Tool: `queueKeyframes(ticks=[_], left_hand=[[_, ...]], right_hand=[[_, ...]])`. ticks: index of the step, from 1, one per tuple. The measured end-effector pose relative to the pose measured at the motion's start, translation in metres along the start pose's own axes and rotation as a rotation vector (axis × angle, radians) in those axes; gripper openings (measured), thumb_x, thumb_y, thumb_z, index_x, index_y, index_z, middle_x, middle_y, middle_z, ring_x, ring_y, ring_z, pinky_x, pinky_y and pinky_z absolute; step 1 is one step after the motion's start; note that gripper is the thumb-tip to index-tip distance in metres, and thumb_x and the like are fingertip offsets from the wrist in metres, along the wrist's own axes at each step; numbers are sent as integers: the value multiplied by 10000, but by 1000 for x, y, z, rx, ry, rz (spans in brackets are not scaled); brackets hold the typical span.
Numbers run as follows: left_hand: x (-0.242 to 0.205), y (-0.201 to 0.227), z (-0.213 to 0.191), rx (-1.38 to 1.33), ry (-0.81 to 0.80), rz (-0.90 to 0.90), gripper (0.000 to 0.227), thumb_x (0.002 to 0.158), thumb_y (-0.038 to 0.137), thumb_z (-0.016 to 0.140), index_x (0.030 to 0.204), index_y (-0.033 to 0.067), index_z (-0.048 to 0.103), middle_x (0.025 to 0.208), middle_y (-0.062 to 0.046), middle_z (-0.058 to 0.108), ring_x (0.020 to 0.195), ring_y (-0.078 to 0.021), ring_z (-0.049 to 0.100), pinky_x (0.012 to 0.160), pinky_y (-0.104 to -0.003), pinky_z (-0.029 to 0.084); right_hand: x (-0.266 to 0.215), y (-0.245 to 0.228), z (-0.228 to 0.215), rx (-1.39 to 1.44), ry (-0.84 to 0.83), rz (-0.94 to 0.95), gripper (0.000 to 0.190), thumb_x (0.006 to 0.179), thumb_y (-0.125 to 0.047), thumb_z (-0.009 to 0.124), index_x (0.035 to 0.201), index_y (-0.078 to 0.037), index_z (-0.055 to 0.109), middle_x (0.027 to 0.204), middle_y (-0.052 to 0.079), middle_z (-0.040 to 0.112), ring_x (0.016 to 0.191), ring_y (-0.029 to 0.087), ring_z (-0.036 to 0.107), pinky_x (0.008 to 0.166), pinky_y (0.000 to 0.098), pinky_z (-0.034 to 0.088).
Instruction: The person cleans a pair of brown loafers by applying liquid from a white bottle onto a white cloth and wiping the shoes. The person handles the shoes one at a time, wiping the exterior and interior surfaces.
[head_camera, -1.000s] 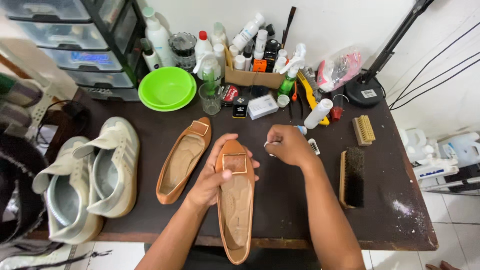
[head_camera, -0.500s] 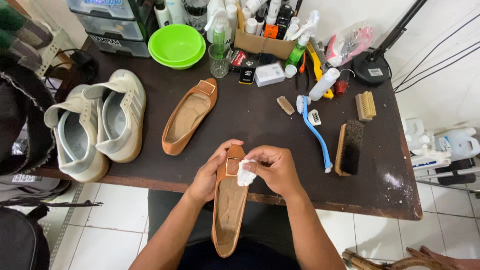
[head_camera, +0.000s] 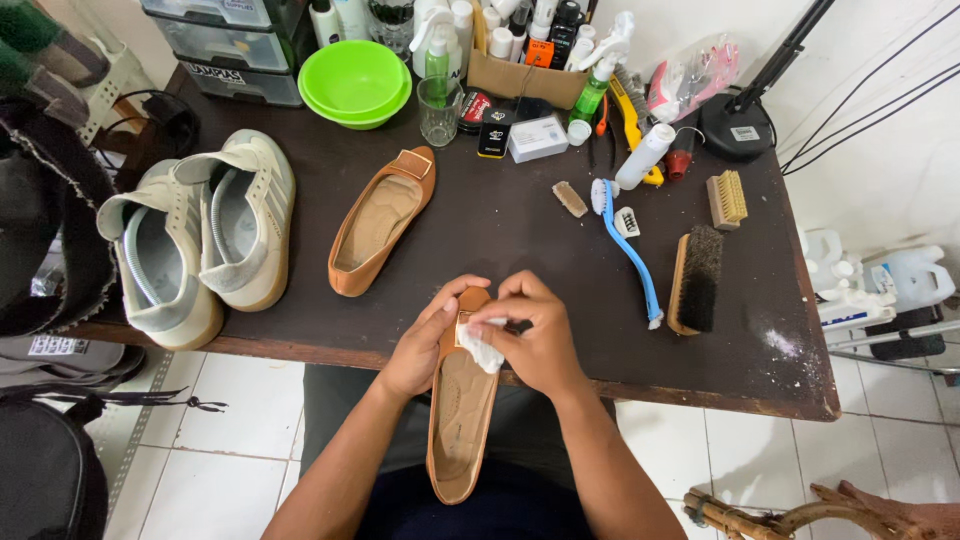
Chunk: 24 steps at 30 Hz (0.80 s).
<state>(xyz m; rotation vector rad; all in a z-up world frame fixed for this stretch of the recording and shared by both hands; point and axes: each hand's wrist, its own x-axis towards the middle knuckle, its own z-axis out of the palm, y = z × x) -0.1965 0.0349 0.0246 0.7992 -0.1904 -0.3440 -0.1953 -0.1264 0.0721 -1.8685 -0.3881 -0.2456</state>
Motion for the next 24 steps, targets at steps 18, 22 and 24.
queueKeyframes(ticks=[18,22,24], left_hand=[[3,-2,-8,86,21,25,419,1042,276,444,1373,49,562,938,-95,687,790,-150,719,695,-295,621],[0,6,3,84,-9,13,434,1046,301,455,1396,58,539,932,-101,677,789,-156,703,691,-302,620],[3,-2,-7,88,13,35,408,1038,271,468,1357,37,571,926,-118,694,786,-164,729,681,-307,624]], right_hand=[[-3,-10,-6,-60,100,4,105,753,-34,852,795,-116,801,718,2,679,614,107,607,557,222,503],[-11,-1,6,38,-17,-48,106,737,-101,871,797,-107,784,793,62,652,680,153,581,626,290,493],[-7,3,8,-11,102,-90,94,777,-71,848,842,-100,786,775,56,650,619,163,579,584,252,483]])
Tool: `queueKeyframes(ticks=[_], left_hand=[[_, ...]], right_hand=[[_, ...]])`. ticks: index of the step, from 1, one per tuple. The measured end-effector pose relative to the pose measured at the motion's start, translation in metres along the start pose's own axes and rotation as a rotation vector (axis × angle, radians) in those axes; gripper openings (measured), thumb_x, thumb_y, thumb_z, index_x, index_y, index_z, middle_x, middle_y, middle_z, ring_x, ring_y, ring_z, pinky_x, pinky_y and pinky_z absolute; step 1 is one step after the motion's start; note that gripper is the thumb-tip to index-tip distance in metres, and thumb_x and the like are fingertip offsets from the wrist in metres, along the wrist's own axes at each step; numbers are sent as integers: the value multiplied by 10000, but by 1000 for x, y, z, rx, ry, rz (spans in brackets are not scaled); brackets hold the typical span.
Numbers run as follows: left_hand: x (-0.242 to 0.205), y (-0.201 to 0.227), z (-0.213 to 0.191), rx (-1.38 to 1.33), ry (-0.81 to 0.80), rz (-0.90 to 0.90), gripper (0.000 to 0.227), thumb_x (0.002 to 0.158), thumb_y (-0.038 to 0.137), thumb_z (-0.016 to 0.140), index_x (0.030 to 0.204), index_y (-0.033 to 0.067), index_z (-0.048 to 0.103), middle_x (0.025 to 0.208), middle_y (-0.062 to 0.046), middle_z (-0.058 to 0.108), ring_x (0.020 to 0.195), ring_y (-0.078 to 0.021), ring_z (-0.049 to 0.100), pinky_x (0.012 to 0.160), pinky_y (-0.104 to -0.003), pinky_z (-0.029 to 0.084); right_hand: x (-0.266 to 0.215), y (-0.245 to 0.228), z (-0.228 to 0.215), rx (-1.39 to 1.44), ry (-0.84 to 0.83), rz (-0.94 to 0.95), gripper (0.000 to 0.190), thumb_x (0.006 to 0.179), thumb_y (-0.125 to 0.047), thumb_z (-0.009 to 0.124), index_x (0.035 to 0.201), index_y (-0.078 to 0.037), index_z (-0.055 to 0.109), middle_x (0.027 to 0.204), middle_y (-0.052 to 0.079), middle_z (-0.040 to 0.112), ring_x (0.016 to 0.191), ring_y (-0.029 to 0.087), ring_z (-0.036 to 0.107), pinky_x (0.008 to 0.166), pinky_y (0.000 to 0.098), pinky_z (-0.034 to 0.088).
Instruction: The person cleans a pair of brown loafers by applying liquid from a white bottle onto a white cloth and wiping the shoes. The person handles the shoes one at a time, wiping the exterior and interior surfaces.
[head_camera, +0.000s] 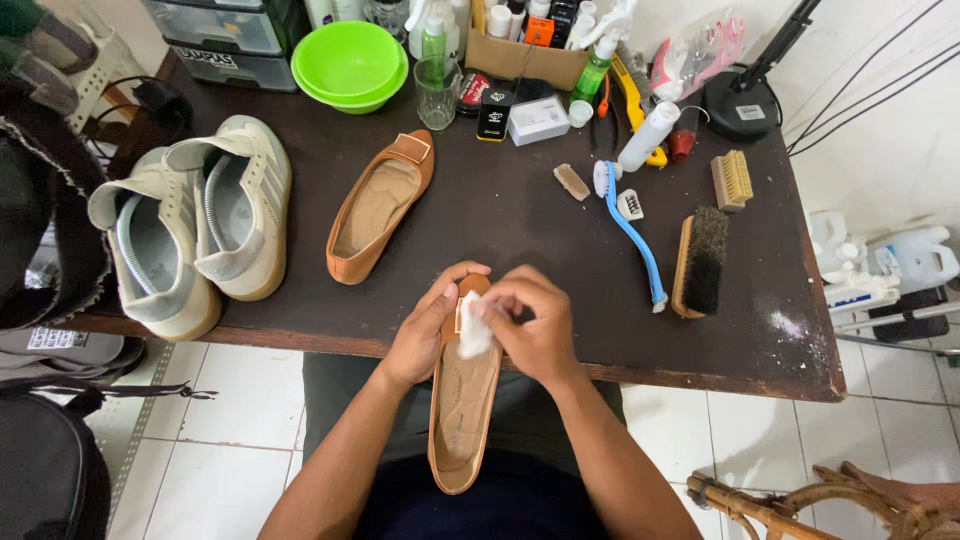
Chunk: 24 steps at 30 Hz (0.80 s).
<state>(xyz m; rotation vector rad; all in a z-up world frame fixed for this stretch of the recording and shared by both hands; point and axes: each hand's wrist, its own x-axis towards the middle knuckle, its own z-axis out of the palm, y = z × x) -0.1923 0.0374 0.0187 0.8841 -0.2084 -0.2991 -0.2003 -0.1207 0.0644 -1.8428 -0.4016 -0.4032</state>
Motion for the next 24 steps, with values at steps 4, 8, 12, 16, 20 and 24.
queueKeyframes(ticks=[4,8,12,16,20,24], left_hand=[[-1,5,6,27,-1,-7,403,1052,287,446,1352,53,579,932,-119,693,779,-165,706,668,-310,610],[6,-15,-13,77,-43,-2,415,1058,291,419,1373,61,559,1035,-133,690,874,-175,686,772,-334,605],[3,-16,-17,33,-50,6,437,1059,327,419,1379,54,539,1093,-177,702,921,-211,696,812,-375,603],[7,-21,-18,53,-50,9,514,1049,422,420,1385,51,535,1173,-164,704,973,-186,669,859,-376,581],[6,-7,-4,29,-74,4,574,1050,499,391,1390,54,516,1063,-155,712,893,-201,695,816,-374,599],[9,-13,-11,61,-86,-12,582,1044,517,379,1378,66,534,1017,-161,743,866,-201,733,771,-359,617]], right_hand=[[-2,13,2,51,-69,-17,113,754,-140,874,793,-102,775,899,72,621,673,152,535,640,297,485],[7,3,0,16,-21,-29,76,781,-116,856,784,-129,781,955,66,570,730,162,531,692,291,480],[-6,18,10,10,-50,-36,150,678,-102,896,758,-123,771,989,57,527,824,189,577,724,291,498],[8,13,4,-59,24,-32,124,715,-92,880,787,-112,781,937,74,550,777,204,583,713,293,492],[6,11,5,-3,-28,-7,111,685,-58,839,765,-104,777,922,58,557,738,180,576,697,305,506],[1,12,-4,8,-56,-5,112,690,-84,841,785,-93,783,916,77,647,703,200,620,678,332,521]])
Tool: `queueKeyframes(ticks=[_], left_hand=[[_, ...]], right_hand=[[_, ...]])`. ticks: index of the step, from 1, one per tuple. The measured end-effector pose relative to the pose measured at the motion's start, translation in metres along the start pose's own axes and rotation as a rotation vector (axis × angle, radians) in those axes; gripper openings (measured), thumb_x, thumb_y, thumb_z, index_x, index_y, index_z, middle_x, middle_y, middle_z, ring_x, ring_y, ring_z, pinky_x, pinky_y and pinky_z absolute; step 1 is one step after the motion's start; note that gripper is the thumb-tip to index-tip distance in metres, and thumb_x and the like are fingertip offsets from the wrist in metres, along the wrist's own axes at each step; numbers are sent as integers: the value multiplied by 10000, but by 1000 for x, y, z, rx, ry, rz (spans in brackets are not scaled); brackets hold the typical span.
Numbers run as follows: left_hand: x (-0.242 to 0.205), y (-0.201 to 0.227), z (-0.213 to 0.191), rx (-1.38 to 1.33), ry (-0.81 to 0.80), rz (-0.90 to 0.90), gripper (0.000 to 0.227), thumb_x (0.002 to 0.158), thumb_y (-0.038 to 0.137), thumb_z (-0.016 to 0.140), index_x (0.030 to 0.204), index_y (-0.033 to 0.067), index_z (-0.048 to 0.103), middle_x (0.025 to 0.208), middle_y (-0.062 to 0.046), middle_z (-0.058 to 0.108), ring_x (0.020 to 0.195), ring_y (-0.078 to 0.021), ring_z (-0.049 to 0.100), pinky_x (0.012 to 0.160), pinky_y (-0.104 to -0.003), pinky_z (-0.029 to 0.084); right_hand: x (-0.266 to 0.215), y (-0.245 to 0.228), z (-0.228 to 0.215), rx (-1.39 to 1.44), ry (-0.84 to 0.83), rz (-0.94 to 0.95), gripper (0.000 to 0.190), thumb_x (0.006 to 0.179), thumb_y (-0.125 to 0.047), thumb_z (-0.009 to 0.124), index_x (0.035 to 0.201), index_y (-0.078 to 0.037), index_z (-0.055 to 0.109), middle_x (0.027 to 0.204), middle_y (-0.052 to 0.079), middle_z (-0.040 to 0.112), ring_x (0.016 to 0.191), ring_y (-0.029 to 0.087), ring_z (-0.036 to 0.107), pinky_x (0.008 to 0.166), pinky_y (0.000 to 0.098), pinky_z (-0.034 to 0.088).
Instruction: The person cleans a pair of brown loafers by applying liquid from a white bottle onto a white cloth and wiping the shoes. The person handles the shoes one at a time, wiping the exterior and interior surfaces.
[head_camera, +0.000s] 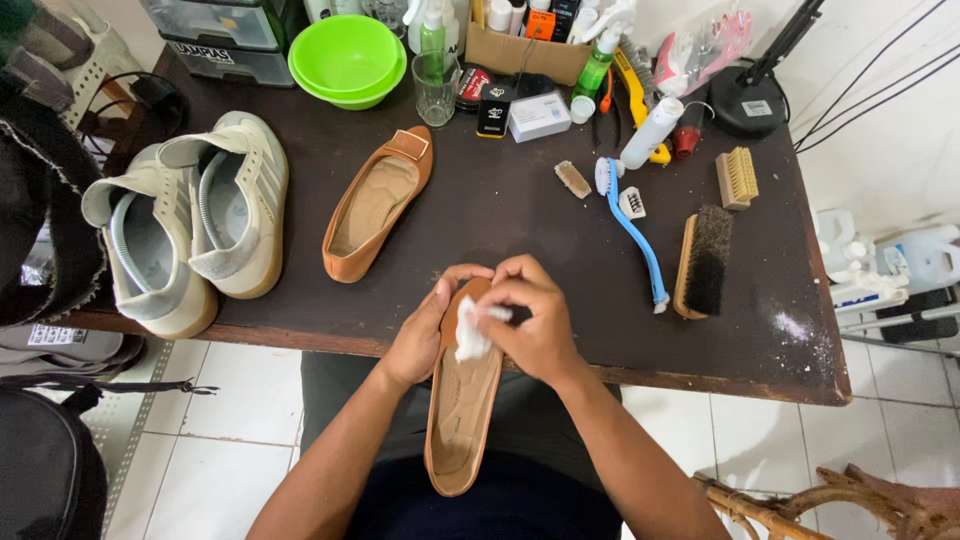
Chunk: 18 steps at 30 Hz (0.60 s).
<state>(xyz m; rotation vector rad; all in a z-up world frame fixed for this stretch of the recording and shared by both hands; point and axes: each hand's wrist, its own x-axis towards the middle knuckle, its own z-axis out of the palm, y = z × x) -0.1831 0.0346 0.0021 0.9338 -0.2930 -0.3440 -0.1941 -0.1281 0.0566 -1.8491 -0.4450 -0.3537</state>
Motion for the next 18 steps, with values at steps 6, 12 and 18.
queueKeyframes(ticks=[6,12,18], left_hand=[[-12,36,33,-41,39,-19,520,1060,443,377,1369,59,543,927,-138,733,801,-189,723,739,-348,617],[-4,-2,-8,-36,41,-18,469,1068,371,385,1373,45,530,908,-132,716,784,-184,726,720,-344,621],[-10,27,21,-89,46,-36,489,1055,422,412,1359,66,551,922,-161,722,775,-203,719,719,-366,625]], right_hand=[[-4,4,-8,-1,43,34,125,731,-25,858,802,-105,793,876,43,734,724,172,686,686,288,535],[-14,18,-12,196,-10,163,124,747,-16,858,813,-18,753,924,125,749,715,137,654,662,268,533],[-22,17,-8,344,-75,270,404,693,-22,940,966,-2,643,979,104,666,710,125,561,624,276,497]])
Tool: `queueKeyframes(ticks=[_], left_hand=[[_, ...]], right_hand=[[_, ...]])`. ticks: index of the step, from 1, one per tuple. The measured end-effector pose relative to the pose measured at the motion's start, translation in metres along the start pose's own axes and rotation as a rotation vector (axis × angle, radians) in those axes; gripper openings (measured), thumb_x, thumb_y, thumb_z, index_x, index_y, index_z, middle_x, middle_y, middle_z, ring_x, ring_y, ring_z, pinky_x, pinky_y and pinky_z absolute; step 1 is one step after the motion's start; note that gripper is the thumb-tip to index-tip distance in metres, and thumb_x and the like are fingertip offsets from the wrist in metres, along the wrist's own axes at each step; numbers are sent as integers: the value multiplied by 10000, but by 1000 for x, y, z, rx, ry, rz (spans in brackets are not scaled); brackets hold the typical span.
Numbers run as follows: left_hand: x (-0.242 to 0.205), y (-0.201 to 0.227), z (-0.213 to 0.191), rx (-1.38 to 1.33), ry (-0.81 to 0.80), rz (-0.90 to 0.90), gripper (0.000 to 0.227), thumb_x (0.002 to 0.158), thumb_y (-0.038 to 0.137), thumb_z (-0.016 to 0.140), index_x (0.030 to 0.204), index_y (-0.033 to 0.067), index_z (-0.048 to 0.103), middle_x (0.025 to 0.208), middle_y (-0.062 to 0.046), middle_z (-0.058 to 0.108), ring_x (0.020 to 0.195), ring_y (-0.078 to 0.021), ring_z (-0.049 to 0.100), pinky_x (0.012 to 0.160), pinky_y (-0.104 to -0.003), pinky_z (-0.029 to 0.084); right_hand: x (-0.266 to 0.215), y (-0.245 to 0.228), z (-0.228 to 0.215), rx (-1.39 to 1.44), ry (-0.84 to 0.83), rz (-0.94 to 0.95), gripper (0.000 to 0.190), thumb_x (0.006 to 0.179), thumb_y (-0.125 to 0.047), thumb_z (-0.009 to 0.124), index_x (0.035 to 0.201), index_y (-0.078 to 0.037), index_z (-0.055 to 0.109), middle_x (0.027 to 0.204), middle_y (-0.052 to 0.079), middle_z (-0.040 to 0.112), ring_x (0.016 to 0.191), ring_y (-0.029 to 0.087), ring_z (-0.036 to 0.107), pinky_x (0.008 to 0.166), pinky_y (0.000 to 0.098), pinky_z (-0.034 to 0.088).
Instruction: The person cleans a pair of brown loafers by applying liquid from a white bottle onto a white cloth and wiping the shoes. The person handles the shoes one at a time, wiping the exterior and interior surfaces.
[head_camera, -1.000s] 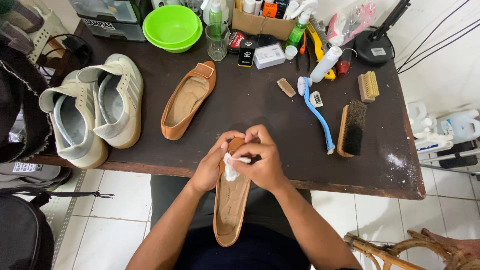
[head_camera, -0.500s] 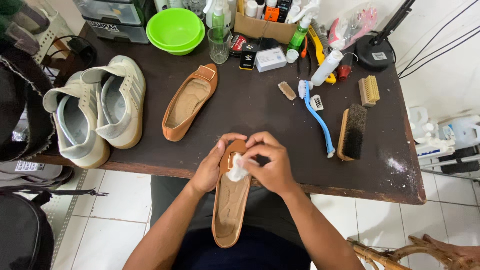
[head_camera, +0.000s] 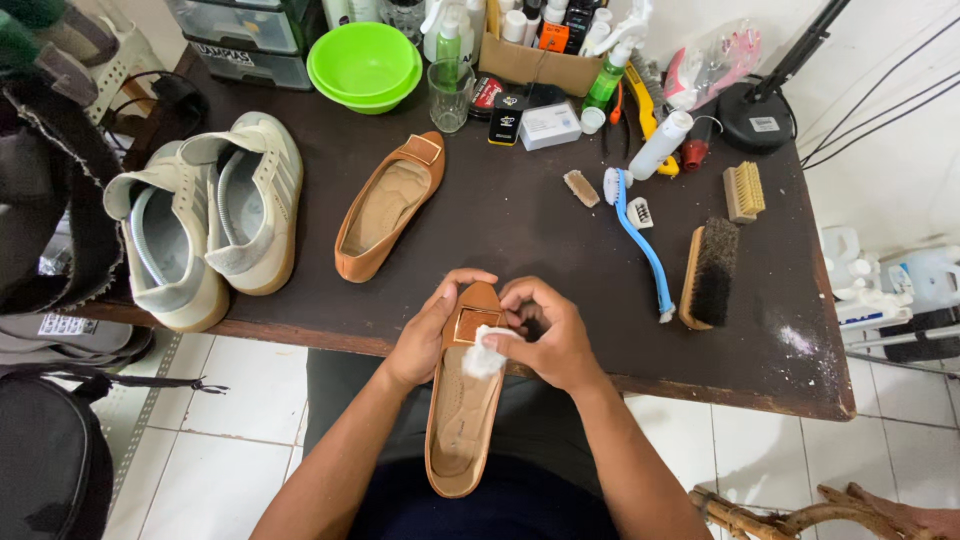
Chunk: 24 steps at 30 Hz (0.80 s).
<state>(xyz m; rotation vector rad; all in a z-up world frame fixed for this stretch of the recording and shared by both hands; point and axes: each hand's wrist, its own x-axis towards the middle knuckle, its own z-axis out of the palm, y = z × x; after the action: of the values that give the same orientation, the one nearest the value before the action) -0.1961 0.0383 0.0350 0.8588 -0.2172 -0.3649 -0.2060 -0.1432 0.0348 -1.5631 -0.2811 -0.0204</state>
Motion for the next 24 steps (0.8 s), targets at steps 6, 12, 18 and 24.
queueKeyframes(ticks=[6,12,18,24], left_hand=[[4,-24,-29,19,-2,-19,492,1053,432,414,1371,79,542,919,-173,736,791,-216,745,717,-371,630],[4,-18,-20,-69,-35,-7,515,1057,422,412,1392,40,492,830,-184,671,760,-260,726,709,-390,614],[7,-30,-31,-10,-2,11,520,1046,459,426,1370,67,539,902,-161,720,806,-202,733,746,-364,623],[8,-49,-46,-73,-29,4,512,1031,385,417,1412,57,516,1111,-200,720,979,-259,719,865,-443,603]], right_hand=[[7,10,-7,-175,25,-59,464,609,1,930,1029,-48,739,810,67,676,701,141,605,663,270,521],[7,2,3,-43,106,-100,267,744,36,891,949,35,721,873,127,698,650,122,615,593,250,518],[4,-14,1,-214,72,-199,248,726,-102,924,927,-31,797,963,99,731,740,144,635,704,274,536],[2,-3,1,-220,190,-213,138,808,-107,890,887,-38,801,835,76,710,695,117,594,685,278,514]])
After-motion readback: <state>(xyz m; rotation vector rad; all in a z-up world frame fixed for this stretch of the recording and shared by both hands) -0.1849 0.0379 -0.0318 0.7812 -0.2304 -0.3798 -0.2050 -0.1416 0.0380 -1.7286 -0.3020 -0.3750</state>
